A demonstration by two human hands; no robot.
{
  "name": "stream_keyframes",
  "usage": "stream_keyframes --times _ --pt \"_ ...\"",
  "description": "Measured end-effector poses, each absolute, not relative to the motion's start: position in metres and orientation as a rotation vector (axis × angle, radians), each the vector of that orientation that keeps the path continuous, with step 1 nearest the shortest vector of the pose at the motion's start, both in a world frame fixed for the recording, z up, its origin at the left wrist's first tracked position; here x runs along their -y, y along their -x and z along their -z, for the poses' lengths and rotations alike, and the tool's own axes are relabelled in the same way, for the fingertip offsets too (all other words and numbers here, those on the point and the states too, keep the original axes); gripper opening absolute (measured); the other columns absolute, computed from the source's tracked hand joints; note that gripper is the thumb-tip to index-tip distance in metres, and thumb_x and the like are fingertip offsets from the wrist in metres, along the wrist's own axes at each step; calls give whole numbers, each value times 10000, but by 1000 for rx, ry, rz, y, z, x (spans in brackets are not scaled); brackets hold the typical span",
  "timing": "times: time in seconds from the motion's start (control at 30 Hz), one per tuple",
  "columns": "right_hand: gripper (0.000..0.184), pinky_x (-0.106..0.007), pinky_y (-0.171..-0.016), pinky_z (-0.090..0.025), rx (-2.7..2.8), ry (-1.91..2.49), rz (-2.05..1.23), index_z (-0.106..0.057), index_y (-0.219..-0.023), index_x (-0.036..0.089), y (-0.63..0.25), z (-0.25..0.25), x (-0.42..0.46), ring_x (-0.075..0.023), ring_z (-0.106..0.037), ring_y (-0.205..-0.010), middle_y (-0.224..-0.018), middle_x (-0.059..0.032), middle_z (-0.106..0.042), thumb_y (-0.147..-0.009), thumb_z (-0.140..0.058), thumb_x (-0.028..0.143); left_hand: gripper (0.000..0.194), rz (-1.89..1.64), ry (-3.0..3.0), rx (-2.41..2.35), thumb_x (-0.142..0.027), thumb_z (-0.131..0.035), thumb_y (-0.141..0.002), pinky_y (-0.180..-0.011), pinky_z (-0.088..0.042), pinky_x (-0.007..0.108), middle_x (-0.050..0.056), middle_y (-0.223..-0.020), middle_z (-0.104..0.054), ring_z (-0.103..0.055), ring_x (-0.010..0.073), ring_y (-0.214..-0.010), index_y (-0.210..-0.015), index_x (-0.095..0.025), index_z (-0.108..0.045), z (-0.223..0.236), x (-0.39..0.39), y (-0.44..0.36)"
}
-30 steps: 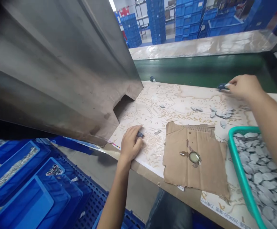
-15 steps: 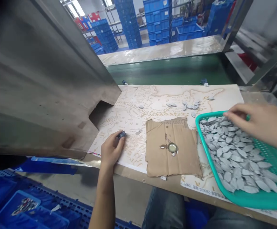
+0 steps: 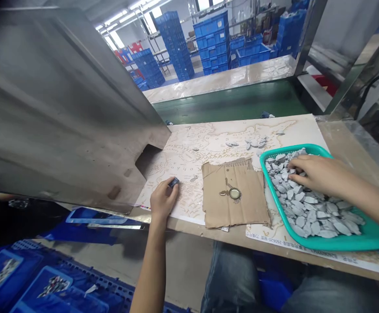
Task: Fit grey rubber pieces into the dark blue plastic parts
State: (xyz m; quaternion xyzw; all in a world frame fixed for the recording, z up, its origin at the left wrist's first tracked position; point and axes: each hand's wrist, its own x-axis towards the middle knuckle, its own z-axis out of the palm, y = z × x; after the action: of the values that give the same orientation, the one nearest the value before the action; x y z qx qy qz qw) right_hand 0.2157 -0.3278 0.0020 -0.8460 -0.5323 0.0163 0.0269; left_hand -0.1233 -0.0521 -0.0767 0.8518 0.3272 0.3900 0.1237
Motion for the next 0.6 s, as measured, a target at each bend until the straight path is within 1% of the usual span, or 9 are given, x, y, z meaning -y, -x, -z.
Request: stream_keyframes --times 0.07,0.13,0.2,0.27,0.33,0.47,0.53,0.6 --pt "338 -318 -562 -470 1632 2573 -176 -645 -813 234 -215 -10 330 -213 -631 -694 -833 -65 -695 -790 -433 498 243 -1144 -2448 -955 -299 -544 -834 -803 -555 306 78 -953 -739 -690 192 -865 -1000 -193 -687 77 51 124" --pt "382 -318 -582 -470 1551 2534 -232 -654 -905 230 -208 -18 334 -198 -616 -680 -859 -69 -695 -831 -418 522 242 -1158 -2379 -957 -313 -560 -816 -791 -560 309 76 -941 -739 -688 191 -847 -981 -195 -691 76 51 125" --pt "417 -322 -621 -479 1374 2453 -277 -652 -1007 237 -193 -25 340 -185 -610 -694 -913 -64 -689 -851 -443 562 242 -1198 -2268 -946 -340 -579 -796 -752 -564 300 71 -909 -737 -685 185 -816 -949 -192 -694 72 56 125" --pt "404 -328 -678 -491 1184 2323 -342 -649 -1043 255 -172 -33 345 -177 -612 -727 -925 -50 -675 -850 -496 574 239 -1257 -2107 -922 -357 -600 -786 -710 -565 280 64 -875 -731 -679 172 -782 -924 -184 -691 66 66 123" --pt "379 -334 -717 -499 1065 2200 -408 -642 -1054 263 -149 -42 347 -179 -618 -760 -911 -47 -663 -849 -527 561 228 -1272 -1953 -863 -351 -624 -788 -689 -562 257 62 -878 -727 -681 162 -787 -924 -180 -687 60 82 118" --pt "371 -354 -765 -514 1015 2084 -530 -641 -1023 253 -118 -56 338 -191 -625 -810 -938 -60 -665 -807 -575 549 204 -1150 -1790 -655 -323 -656 -796 -729 -563 255 74 -932 -729 -689 172 -870 -939 -183 -696 54 116 101" --pt "374 -358 -754 -521 1052 2095 -585 -666 -993 256 -114 -59 329 -190 -620 -791 -928 -57 -672 -794 -581 561 189 -1090 -1743 -635 -309 -666 -781 -723 -560 255 71 -907 -728 -688 168 -838 -916 -181 -700 57 125 92" --pt "385 -355 -727 -530 1146 2111 -636 -700 -982 272 -113 -58 320 -200 -624 -805 -971 -60 -685 -790 -571 579 181 -1044 -1702 -681 -301 -674 -764 -719 -552 250 66 -895 -727 -684 163 -823 -898 -182 -700 62 127 86"
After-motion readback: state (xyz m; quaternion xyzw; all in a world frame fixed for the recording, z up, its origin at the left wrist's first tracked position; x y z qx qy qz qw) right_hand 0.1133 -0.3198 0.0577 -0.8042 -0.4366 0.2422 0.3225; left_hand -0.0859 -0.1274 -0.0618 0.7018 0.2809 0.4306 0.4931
